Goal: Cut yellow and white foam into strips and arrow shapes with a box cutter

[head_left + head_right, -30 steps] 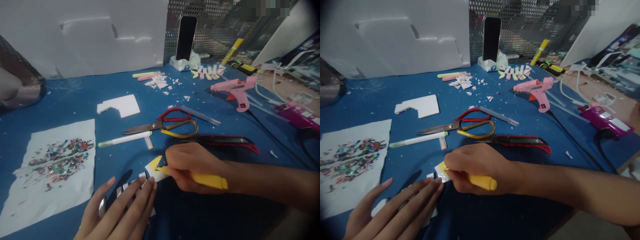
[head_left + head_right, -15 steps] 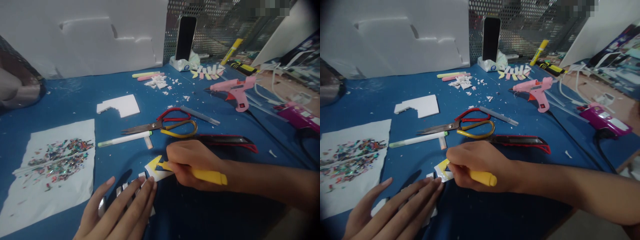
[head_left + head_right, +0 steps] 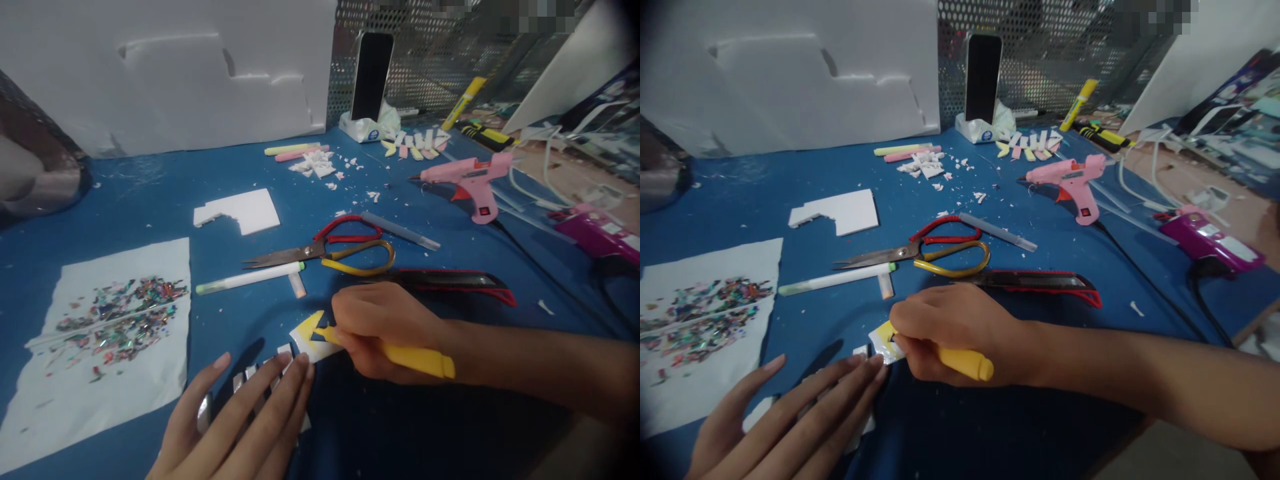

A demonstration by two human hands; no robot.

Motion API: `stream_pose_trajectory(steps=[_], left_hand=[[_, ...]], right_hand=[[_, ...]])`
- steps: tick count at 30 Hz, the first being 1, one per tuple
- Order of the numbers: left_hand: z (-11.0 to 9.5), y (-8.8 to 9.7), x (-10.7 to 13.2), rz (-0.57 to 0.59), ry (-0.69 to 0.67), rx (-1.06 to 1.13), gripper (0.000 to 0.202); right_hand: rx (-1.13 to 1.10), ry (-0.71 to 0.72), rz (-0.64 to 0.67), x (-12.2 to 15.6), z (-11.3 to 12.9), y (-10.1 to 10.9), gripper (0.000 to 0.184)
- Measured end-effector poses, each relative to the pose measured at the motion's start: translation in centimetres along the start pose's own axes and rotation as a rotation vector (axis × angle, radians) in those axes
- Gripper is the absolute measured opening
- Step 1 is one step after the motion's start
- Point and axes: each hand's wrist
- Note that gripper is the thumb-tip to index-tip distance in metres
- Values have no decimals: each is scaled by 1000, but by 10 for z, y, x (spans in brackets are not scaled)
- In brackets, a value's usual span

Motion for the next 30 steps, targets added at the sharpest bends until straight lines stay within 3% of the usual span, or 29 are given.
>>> stream_pose_trajectory(steps=[30], left_hand=[[-1, 1, 0, 0, 6, 1, 32]], right_hand=[[-34, -35, 26, -1, 2, 3, 24]])
Point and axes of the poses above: each hand's wrist, its own x-axis away from the middle knuckle, its own y-axis out of the back of the hand, z = x × y, and after that the axes turned 14 degrees about x, right-handed
